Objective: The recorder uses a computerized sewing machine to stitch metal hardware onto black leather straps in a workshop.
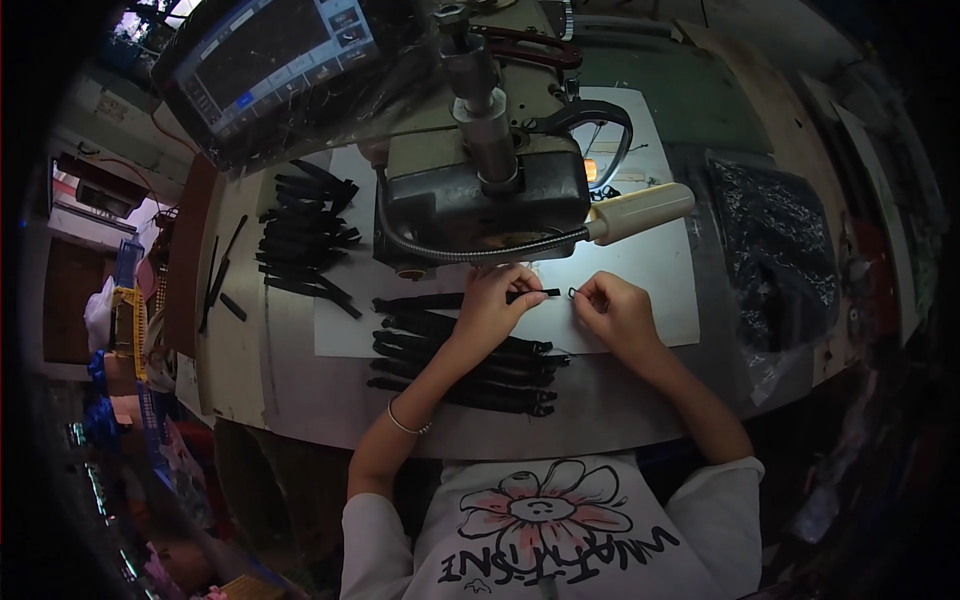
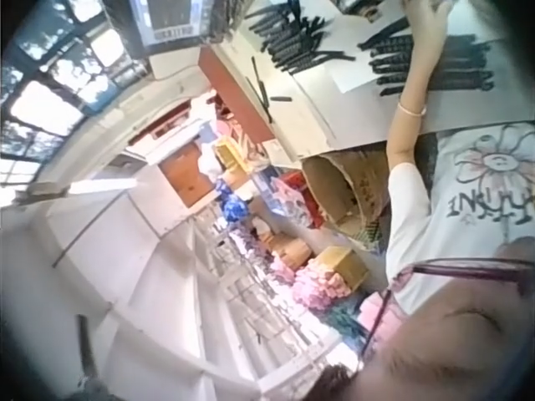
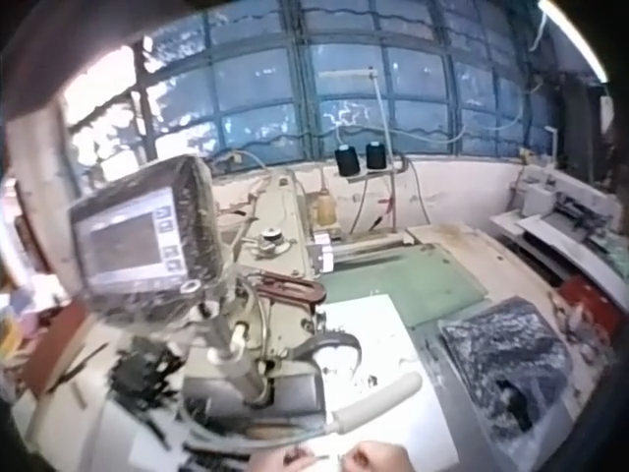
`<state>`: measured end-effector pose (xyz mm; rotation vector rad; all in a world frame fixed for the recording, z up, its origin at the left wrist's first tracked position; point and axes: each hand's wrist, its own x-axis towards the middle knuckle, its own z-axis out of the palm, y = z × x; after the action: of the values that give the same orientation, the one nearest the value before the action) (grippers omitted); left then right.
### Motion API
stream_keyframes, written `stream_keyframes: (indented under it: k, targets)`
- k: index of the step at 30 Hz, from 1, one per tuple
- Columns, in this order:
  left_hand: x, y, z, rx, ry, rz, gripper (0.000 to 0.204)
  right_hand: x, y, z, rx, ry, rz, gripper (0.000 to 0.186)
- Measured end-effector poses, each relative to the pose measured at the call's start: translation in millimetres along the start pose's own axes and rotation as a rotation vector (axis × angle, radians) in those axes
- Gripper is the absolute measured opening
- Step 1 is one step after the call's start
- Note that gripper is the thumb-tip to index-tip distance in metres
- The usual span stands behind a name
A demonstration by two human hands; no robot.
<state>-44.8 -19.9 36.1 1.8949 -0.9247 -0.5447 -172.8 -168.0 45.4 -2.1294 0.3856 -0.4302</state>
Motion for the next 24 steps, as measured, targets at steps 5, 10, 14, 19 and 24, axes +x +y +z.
stream_keyframes:
  k: [5,10,14,19,24]
  targets:
    - [-3.6,-4.9,5.7,0.123,0.125,0.096,0.015,-0.7,-6.9,17.4,-0.093,0.107,-0.085,0.011]
    - [-4.1,-5.5,5.5,0.146,0.153,0.145,0.011,-2.2,-10.9,29.2,-0.127,0.202,-0.125,0.014]
    - [-4.3,-7.2,8.2,0.121,0.163,0.206,0.009,-4.6,-9.9,34.2,-0.212,0.219,-0.207,0.015]
    - [-5.8,-4.3,11.1,0.14,0.194,0.28,0.009,-3.7,-10.1,33.7,-0.295,0.243,-0.261,0.014]
    - [-7.8,-3.0,12.6,0.152,0.225,0.231,0.008,-4.6,-10.5,34.7,-0.319,0.249,-0.316,0.014]
